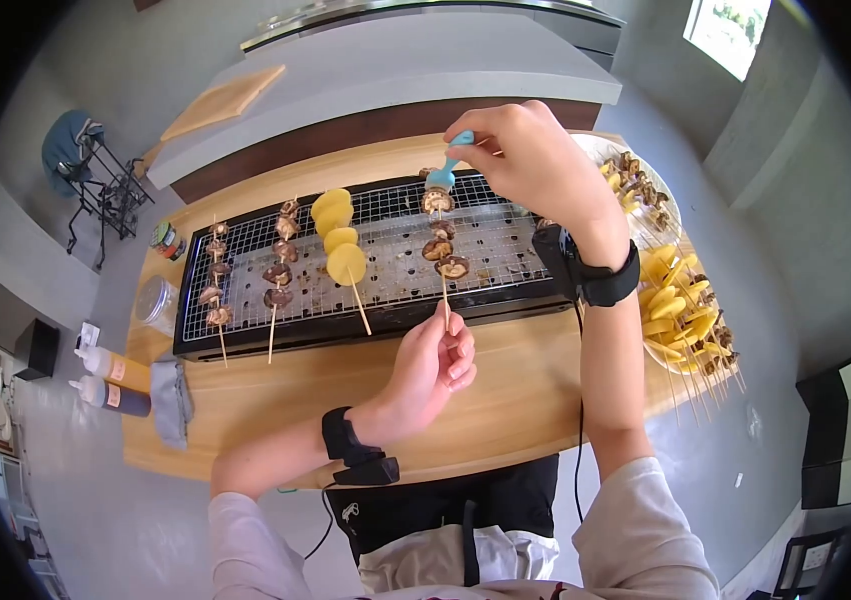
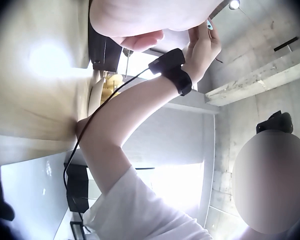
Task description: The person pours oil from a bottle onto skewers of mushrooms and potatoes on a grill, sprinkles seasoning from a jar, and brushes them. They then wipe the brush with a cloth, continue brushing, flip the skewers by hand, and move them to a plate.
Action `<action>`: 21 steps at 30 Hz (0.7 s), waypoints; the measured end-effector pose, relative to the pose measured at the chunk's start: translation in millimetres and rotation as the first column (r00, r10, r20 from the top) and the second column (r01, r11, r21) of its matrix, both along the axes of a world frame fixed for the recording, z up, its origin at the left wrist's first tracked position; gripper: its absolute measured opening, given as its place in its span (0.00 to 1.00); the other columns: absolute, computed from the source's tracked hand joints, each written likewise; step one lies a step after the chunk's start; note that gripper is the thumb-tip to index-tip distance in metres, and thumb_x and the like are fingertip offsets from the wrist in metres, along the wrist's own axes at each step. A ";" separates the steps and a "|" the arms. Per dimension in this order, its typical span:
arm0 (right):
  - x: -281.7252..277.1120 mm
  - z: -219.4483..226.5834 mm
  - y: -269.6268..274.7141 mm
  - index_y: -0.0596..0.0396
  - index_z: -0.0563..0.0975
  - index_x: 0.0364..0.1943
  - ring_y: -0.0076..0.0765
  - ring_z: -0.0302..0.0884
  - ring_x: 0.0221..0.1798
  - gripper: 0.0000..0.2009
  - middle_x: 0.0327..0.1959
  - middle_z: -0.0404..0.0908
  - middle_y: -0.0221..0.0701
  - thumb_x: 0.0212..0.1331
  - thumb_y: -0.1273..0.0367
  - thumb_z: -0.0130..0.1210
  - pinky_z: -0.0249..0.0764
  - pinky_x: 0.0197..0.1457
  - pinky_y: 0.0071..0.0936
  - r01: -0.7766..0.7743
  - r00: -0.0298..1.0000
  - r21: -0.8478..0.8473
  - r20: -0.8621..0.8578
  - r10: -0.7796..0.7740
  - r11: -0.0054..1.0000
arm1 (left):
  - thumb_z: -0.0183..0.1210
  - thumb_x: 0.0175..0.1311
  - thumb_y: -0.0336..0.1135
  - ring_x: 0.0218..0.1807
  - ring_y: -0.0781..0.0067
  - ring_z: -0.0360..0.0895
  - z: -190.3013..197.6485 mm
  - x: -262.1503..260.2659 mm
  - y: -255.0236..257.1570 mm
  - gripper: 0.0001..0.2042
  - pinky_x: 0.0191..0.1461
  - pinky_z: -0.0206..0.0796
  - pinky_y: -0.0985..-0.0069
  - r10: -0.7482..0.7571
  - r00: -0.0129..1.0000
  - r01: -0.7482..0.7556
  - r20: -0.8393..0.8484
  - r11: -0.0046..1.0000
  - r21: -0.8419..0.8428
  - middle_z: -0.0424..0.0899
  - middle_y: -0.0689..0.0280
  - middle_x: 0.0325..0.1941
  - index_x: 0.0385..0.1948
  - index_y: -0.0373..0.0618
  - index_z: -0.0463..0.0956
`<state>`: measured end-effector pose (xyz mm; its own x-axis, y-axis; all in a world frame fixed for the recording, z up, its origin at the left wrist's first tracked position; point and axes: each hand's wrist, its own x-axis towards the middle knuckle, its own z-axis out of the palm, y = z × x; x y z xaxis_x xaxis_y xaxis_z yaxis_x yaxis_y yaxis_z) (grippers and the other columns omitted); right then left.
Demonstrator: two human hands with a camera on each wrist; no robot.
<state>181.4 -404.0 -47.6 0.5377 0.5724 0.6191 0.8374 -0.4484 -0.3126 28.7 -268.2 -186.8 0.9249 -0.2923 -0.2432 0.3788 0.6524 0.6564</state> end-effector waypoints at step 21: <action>-63.3 34.9 -13.8 0.60 0.79 0.34 0.31 0.80 0.23 0.03 0.18 0.76 0.38 0.55 0.76 0.58 0.73 0.29 0.25 0.064 0.978 -0.105 -0.189 -0.083 0.992 | 0.39 0.78 0.47 0.16 0.86 0.53 0.9 -4.9 14.7 0.16 0.20 0.48 0.84 -0.037 0.999 0.035 0.035 0.997 0.064 0.65 0.73 0.16 0.32 0.47 0.67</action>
<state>118.1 -417.8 -12.8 0.6842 0.5796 0.4427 0.7293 -0.5429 -0.4164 23.8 -253.5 -186.0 0.9226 -0.3104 -0.2291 0.3766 0.5958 0.7094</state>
